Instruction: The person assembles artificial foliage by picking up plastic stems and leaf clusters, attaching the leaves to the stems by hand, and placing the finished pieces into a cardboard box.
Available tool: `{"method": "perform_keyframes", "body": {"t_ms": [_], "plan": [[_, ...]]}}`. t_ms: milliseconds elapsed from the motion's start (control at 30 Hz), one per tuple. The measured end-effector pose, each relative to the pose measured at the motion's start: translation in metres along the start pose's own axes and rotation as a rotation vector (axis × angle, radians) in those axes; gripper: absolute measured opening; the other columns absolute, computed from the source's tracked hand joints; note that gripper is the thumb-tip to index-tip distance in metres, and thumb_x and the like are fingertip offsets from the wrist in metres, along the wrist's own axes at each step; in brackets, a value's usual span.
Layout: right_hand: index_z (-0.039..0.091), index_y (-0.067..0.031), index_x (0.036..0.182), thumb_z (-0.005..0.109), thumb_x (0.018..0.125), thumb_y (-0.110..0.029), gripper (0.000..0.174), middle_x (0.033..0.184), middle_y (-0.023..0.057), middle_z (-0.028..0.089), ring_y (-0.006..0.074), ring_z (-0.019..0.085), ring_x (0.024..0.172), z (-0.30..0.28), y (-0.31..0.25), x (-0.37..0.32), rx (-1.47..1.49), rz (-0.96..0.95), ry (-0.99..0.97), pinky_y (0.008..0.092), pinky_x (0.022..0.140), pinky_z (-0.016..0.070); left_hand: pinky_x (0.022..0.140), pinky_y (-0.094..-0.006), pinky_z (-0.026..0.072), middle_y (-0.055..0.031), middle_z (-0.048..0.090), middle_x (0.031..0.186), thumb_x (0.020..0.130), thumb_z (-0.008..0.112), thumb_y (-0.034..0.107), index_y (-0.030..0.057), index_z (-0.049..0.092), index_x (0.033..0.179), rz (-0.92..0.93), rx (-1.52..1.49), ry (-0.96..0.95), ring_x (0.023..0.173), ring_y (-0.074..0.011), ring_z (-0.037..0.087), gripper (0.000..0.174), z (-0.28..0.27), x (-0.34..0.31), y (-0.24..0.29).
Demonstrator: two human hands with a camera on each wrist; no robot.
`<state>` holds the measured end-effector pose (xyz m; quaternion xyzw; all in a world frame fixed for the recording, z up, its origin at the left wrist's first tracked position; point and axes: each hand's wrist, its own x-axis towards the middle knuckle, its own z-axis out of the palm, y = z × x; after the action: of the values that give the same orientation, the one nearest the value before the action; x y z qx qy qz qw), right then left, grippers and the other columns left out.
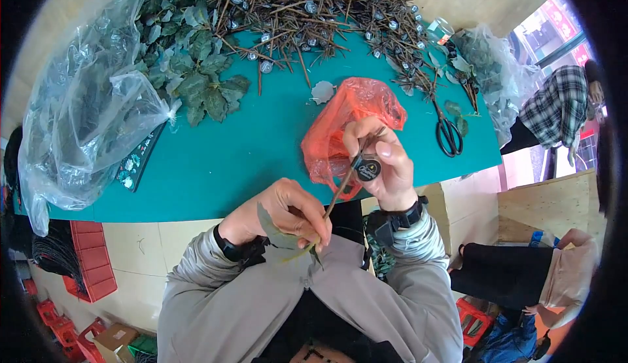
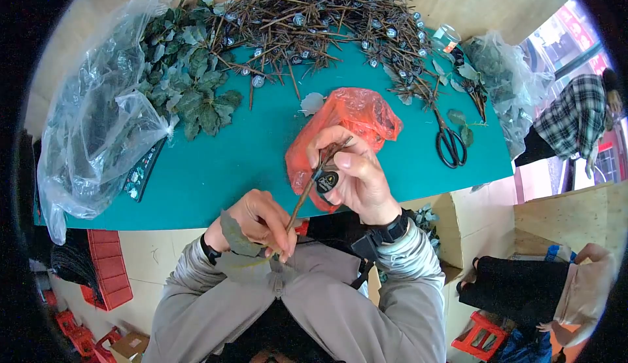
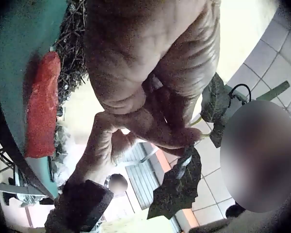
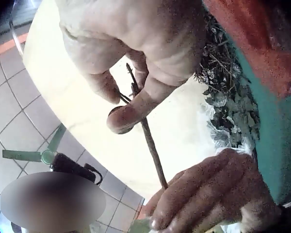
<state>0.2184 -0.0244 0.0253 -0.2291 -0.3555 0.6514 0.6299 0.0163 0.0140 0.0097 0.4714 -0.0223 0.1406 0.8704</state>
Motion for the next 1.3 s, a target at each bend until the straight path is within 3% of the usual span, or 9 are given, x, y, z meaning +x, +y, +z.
{"method": "perform_keyframes", "body": {"t_ms": [300, 433, 567, 667, 800, 967, 1100, 1200, 1300], "plan": [[0.050, -0.0008, 0.096, 0.058, 0.082, -0.019, 0.025, 0.085, 0.0129, 0.054, 0.0072, 0.047, 0.043, 0.018, 0.002, -0.010, 0.044, -0.017, 0.273, 0.0158, 0.038, 0.0404, 0.043, -0.0245, 0.0464, -0.0185, 0.064, 0.071, 0.074, 0.059, -0.004, -0.0022, 0.067, 0.076, 0.070, 0.146, 0.075, 0.059, -0.0225, 0.063, 0.008, 0.001, 0.000, -0.002], [0.050, -0.0007, 0.096, 0.057, 0.083, -0.015, 0.021, 0.083, 0.0122, 0.057, 0.0075, 0.050, 0.045, 0.017, 0.003, -0.011, 0.069, -0.009, 0.265, 0.0157, 0.039, 0.0417, 0.052, -0.0231, 0.0475, -0.0122, 0.066, 0.076, 0.073, 0.063, -0.007, 0.0001, 0.067, 0.078, 0.009, 0.238, 0.062, 0.068, -0.0164, 0.064, 0.010, 0.002, -0.002, 0.002], [0.050, -0.0015, 0.093, 0.055, 0.085, -0.013, 0.015, 0.083, 0.0130, 0.060, 0.0089, 0.056, 0.048, 0.015, 0.010, -0.013, 0.009, -0.054, 0.292, 0.0154, 0.042, 0.0443, 0.043, -0.0260, 0.0480, -0.0195, 0.065, 0.072, 0.071, 0.056, -0.011, -0.0027, 0.066, 0.070, 0.164, 0.354, 0.038, 0.053, -0.0215, 0.063, 0.013, 0.003, 0.002, -0.003], [0.049, -0.0019, 0.090, 0.054, 0.086, -0.011, 0.012, 0.087, 0.0159, 0.063, 0.0105, 0.058, 0.048, 0.026, 0.004, -0.017, 0.079, -0.021, 0.305, 0.0171, 0.042, 0.0453, 0.048, -0.0229, 0.0489, -0.0133, 0.066, 0.073, 0.071, 0.061, -0.008, 0.0007, 0.068, 0.076, 0.105, 0.445, 0.002, 0.058, -0.0178, 0.064, 0.012, 0.002, 0.001, -0.005], [0.049, -0.0020, 0.091, 0.054, 0.086, -0.009, 0.010, 0.085, 0.0159, 0.063, 0.0113, 0.058, 0.047, 0.026, -0.003, -0.021, 0.151, 0.025, 0.254, 0.0184, 0.041, 0.0457, 0.039, -0.0263, 0.0472, -0.0210, 0.064, 0.069, 0.070, 0.053, -0.009, -0.0039, 0.066, 0.069, 0.147, 0.370, 0.054, 0.048, -0.0221, 0.061, 0.014, 0.015, 0.004, -0.010], [0.049, -0.0019, 0.089, 0.054, 0.085, -0.007, 0.008, 0.083, 0.0152, 0.063, 0.0113, 0.057, 0.046, 0.022, -0.027, -0.029, 0.007, 0.015, 0.209, 0.0196, 0.039, 0.0444, 0.044, -0.0243, 0.0486, -0.0158, 0.066, 0.075, 0.072, 0.056, -0.011, -0.0004, 0.067, 0.074, 0.093, 0.357, 0.007, 0.055, -0.0194, 0.063, 0.016, 0.012, 0.009, -0.008], [0.051, -0.0008, 0.083, 0.055, 0.084, -0.006, 0.007, 0.078, 0.0135, 0.063, 0.0112, 0.056, 0.044, 0.028, -0.079, -0.042, -0.543, 0.045, 0.259, 0.0202, 0.038, 0.0417, 0.046, -0.0230, 0.0480, -0.0166, 0.066, 0.084, 0.074, 0.058, -0.009, -0.0013, 0.066, 0.076, 0.163, 0.448, 0.188, 0.061, -0.0185, 0.065, 0.012, 0.008, 0.001, -0.013], [0.054, 0.0007, 0.083, 0.057, 0.083, -0.004, 0.006, 0.071, 0.0089, 0.061, 0.0098, 0.056, 0.046, 0.033, -0.119, -0.047, -0.972, 0.273, 0.293, 0.0202, 0.040, 0.0425, 0.051, -0.0229, 0.0481, -0.0152, 0.064, 0.091, 0.077, 0.060, -0.005, -0.0037, 0.065, 0.081, 0.101, 0.418, 0.485, 0.069, -0.0172, 0.064, 0.007, 0.006, -0.007, -0.015], [0.054, 0.0029, 0.087, 0.055, 0.082, -0.001, 0.006, 0.068, 0.0064, 0.059, 0.0099, 0.057, 0.051, 0.009, -0.110, -0.043, -1.133, 0.353, 0.313, 0.0216, 0.044, 0.0450, 0.054, -0.0230, 0.0445, -0.0130, 0.063, 0.092, 0.079, 0.054, -0.007, -0.0015, 0.061, 0.091, -0.026, 0.328, 0.789, 0.072, -0.0171, 0.062, 0.014, 0.003, -0.004, -0.016]]}}
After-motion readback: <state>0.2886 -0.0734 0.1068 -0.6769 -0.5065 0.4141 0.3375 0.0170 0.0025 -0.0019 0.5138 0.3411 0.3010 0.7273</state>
